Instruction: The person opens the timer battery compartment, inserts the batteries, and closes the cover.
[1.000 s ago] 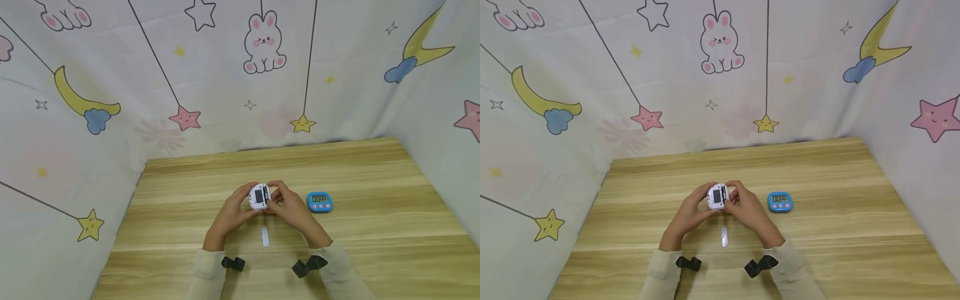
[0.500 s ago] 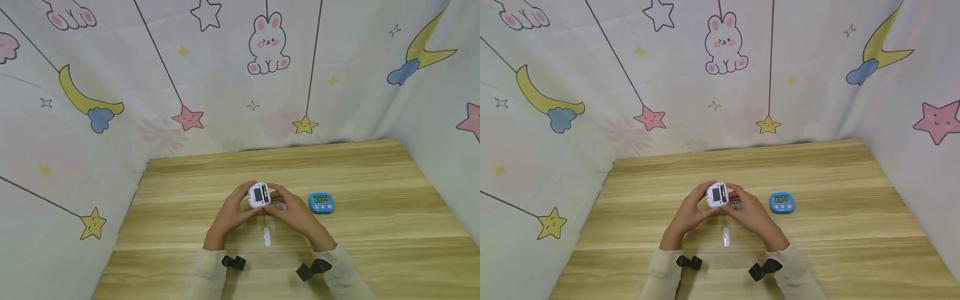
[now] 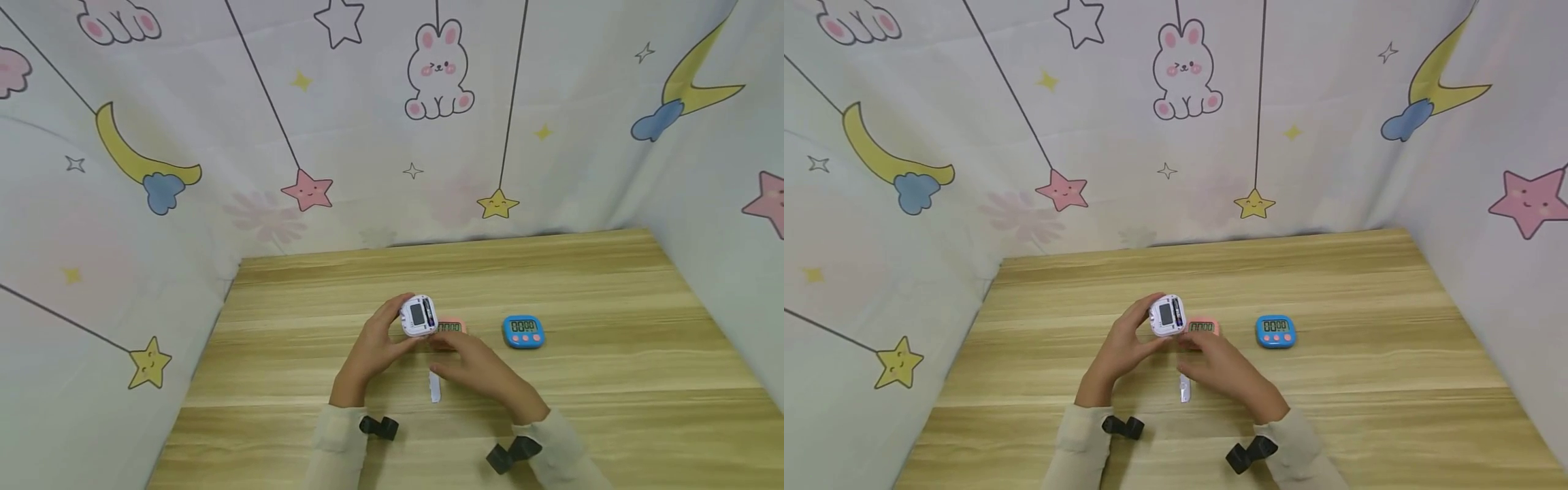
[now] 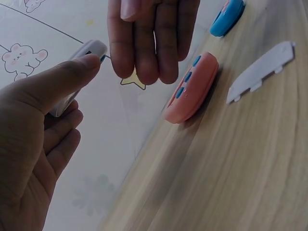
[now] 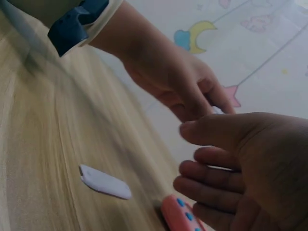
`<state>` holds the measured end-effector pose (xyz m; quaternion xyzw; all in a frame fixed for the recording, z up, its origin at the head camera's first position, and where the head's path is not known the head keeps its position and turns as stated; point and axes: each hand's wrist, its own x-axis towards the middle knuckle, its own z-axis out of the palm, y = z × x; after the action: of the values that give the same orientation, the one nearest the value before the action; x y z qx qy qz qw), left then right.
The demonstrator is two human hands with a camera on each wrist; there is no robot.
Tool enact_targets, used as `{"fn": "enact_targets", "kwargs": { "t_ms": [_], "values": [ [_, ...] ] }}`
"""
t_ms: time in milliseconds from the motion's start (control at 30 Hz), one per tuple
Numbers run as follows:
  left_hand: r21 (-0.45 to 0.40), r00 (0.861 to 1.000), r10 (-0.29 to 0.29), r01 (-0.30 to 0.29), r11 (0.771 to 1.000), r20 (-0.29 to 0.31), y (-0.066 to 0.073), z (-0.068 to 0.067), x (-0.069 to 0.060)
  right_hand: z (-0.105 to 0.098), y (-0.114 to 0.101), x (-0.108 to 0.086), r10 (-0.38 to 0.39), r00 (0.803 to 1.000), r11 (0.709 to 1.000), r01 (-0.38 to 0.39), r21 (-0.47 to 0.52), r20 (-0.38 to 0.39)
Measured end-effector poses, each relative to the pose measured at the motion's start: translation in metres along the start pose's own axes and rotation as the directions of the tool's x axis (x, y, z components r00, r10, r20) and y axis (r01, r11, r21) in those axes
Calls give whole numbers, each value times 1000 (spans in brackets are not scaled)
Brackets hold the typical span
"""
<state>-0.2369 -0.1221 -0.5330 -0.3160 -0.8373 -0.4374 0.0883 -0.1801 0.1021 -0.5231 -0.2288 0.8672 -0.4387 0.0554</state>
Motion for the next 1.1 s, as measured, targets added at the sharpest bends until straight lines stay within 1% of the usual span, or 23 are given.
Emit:
{"fn": "enact_targets", "kwargs": {
  "t_ms": [67,133,200,333,500,600,700,867,1100],
  "values": [
    [-7,1000,-4,4,1000,-3,0,0,-1,3,2,0,-26,998,999,28,-39,56],
    [-13,1000,-11,11,1000,-3,1,0,-1,5,3,-1,-42,995,994,51,-102,95],
    [-17,1000,-20,20,1000,-4,1,0,-2,7,4,-1,-57,991,988,74,-134,123],
    [-3,999,-34,34,999,-6,3,0,-2,12,6,-1,-57,987,978,86,-189,151],
    [5,1000,-10,10,1000,-10,4,-1,-2,16,6,-4,-35,983,955,86,-283,180],
    [2,1000,1,-1,1000,-19,6,-2,-1,18,3,-5,-41,981,939,102,-328,188],
    [2,1000,0,0,1000,-29,7,-3,0,17,1,-6,-53,982,927,115,-357,180],
    [5,1000,-10,10,1000,-26,7,-3,0,17,-2,-8,-51,986,924,107,-368,159],
    [4,1000,-4,4,1000,-19,7,-2,-1,18,-2,-10,-38,986,925,96,-369,160]
  ]
}}
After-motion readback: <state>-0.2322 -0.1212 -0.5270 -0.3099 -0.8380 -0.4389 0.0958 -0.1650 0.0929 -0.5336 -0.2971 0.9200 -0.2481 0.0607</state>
